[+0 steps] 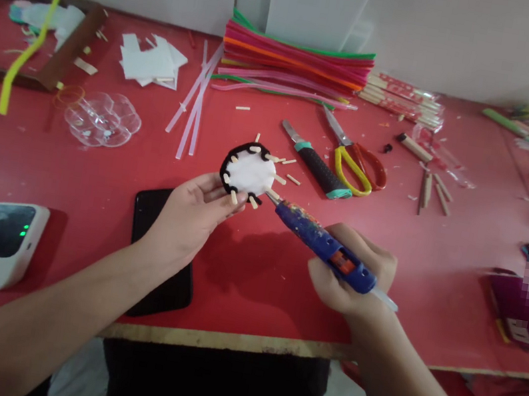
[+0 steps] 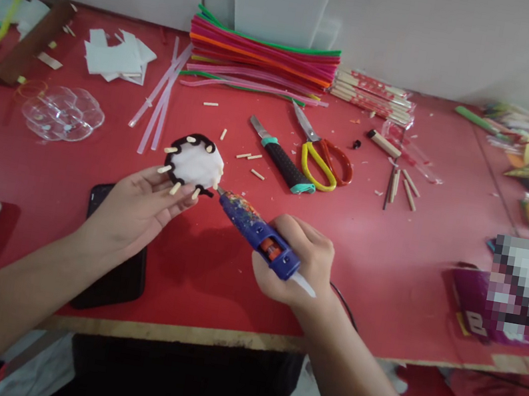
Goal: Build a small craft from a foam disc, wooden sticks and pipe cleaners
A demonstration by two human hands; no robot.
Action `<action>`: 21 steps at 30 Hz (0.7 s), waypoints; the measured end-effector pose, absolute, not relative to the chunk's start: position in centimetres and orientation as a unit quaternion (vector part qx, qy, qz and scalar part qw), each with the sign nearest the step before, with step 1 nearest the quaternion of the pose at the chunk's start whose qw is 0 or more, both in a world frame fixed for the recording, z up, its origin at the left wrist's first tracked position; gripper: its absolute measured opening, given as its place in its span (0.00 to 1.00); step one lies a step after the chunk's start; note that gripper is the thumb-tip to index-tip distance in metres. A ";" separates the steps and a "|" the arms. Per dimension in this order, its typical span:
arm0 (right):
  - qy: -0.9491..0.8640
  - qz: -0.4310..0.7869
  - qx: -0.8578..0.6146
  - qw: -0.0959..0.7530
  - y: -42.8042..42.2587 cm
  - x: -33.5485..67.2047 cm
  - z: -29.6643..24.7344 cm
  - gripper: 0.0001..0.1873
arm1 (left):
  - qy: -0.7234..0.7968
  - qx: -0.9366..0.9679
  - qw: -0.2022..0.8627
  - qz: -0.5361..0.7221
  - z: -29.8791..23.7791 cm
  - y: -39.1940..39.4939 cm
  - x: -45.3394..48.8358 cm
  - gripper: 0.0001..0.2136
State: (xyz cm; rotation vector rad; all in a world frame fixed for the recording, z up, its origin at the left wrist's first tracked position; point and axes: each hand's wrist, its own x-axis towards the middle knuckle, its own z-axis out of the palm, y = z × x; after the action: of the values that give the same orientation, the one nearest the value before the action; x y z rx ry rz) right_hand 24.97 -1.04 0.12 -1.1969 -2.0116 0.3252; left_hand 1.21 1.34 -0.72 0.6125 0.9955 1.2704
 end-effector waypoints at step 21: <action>-0.806 0.107 -0.450 0.370 -1.3 24.6 0.5 0.09 | 0.439 0.243 0.661 0.558 -0.4 1.4 1.5 0.10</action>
State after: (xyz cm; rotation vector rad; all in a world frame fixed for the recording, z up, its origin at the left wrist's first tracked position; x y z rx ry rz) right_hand 24.59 -1.31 0.49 -1.1537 -2.0670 0.2748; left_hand 1.50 1.37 -0.38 0.5495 0.9921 1.2614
